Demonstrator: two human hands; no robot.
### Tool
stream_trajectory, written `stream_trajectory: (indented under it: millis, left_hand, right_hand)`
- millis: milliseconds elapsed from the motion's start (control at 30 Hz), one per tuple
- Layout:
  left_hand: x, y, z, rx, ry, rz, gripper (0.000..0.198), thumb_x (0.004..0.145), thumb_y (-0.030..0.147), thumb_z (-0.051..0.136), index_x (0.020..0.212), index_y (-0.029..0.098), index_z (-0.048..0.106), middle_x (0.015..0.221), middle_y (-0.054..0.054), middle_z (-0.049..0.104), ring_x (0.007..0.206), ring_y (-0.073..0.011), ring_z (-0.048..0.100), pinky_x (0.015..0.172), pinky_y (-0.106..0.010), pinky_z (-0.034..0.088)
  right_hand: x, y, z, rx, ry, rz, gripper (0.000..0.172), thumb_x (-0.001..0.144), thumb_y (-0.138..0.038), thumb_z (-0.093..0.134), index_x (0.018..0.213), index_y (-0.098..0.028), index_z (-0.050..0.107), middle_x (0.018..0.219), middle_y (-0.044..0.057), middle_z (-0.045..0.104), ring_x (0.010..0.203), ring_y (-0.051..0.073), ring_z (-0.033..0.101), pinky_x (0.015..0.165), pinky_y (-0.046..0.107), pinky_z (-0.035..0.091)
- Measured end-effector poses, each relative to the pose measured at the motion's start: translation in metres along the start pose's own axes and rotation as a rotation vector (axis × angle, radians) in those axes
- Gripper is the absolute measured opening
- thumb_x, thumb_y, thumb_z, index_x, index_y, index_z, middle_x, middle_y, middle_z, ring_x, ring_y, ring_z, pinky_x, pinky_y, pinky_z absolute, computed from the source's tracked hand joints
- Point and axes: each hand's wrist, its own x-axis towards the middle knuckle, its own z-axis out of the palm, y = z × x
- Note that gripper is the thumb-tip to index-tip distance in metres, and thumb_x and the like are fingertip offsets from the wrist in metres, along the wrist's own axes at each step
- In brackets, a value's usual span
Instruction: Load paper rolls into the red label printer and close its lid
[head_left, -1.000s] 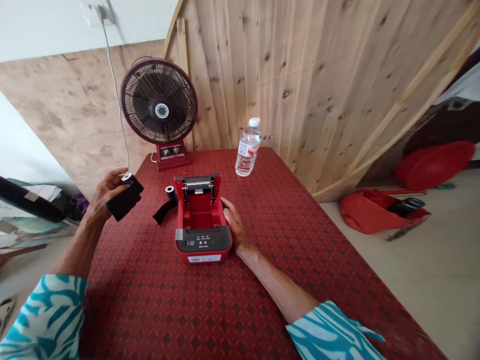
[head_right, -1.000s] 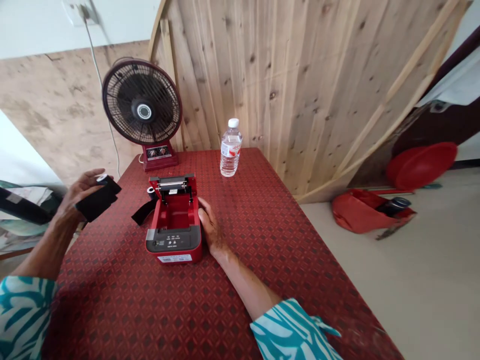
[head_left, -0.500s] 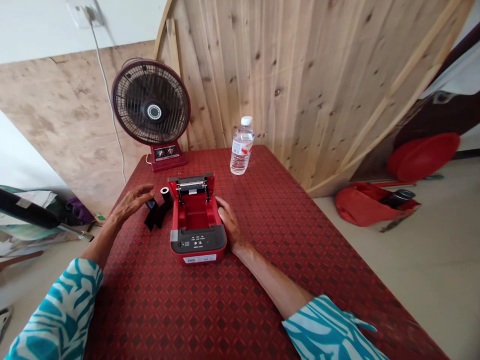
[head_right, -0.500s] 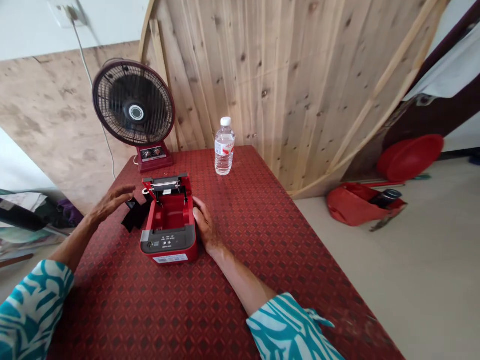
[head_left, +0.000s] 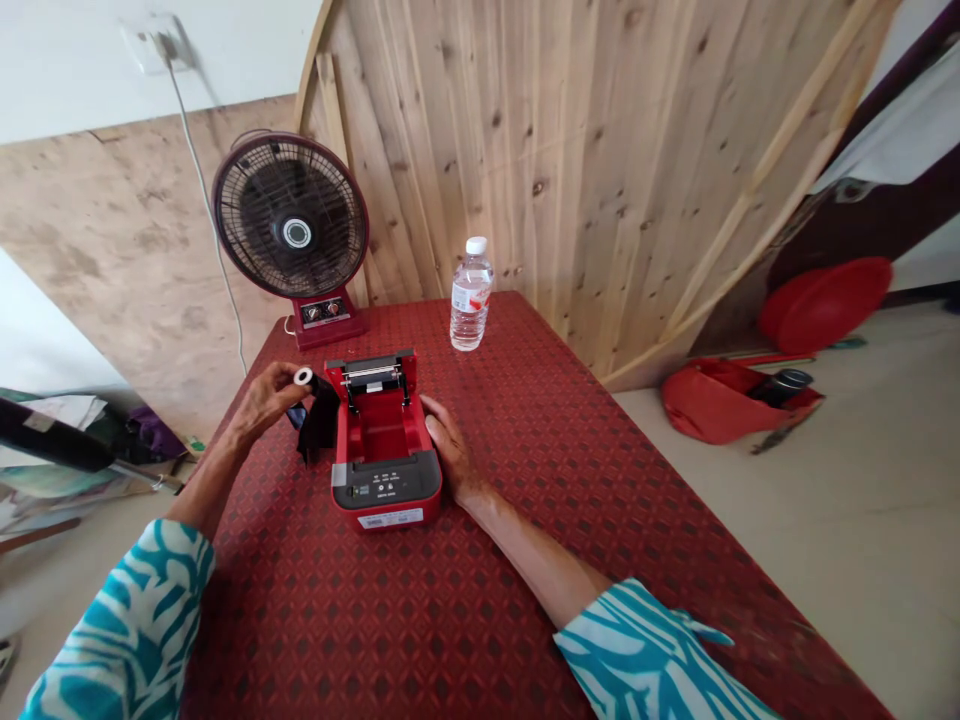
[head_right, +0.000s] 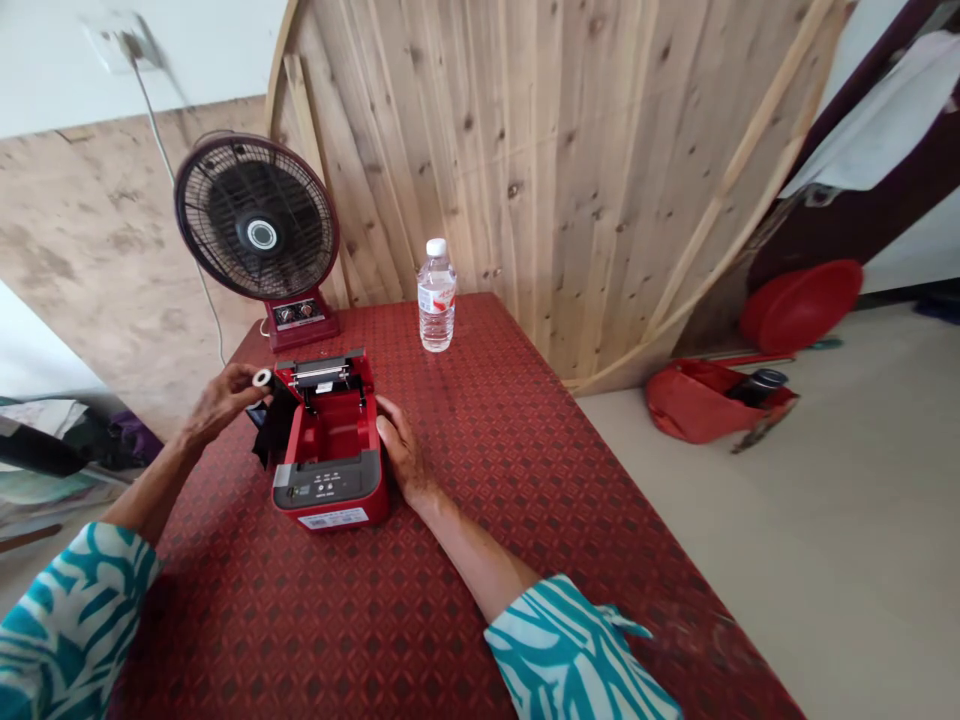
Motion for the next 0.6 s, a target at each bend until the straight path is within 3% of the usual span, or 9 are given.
stream_trajectory:
  millis: [133,233,400,600]
  left_hand:
    - [-0.023,0.020,-0.025,-0.272,0.112,0.078,0.042,0.059,0.042,0.079,0.085,0.021,0.053,0.082,-0.001,0.071,0.080,-0.0207,0.067,0.077,-0.033,0.053]
    - [-0.048,0.041,-0.029,-0.272,0.032,0.104,0.040,0.062,0.043,0.081,0.088,0.021,0.060,0.077,0.000,0.070,0.067,-0.0171,0.064,0.066,-0.029,0.053]
    - [-0.072,0.073,0.006,0.083,-0.240,0.282,0.034,0.071,0.043,0.077,0.095,0.020,0.071,0.085,-0.004,0.072,0.074,-0.0200,0.066,0.067,-0.030,0.053]
    - [-0.065,0.087,0.056,0.568,-0.384,0.423,0.027,0.081,0.041,0.069,0.102,0.025,0.072,0.099,-0.004,0.073,0.083,-0.0226,0.069,0.076,-0.032,0.052]
  right_hand:
    - [0.000,0.002,-0.001,-0.007,0.010,-0.022,0.048,0.087,-0.057,0.051,0.127,-0.030,0.058,0.136,0.001,0.059,0.130,0.023,0.051,0.115,0.042,0.035]
    - [0.001,0.003,-0.002,-0.014,0.008,-0.024,0.047,0.087,-0.057,0.051,0.126,-0.031,0.059,0.136,0.000,0.059,0.129,0.022,0.051,0.115,0.041,0.035]
    - [0.002,0.004,0.000,0.000,0.020,-0.018,0.047,0.087,-0.058,0.051,0.125,-0.030,0.059,0.135,0.001,0.059,0.129,0.021,0.050,0.115,0.041,0.034]
    - [0.003,0.004,0.001,-0.005,0.026,-0.011,0.048,0.087,-0.059,0.051,0.124,-0.030,0.059,0.134,0.001,0.059,0.129,0.021,0.050,0.115,0.040,0.033]
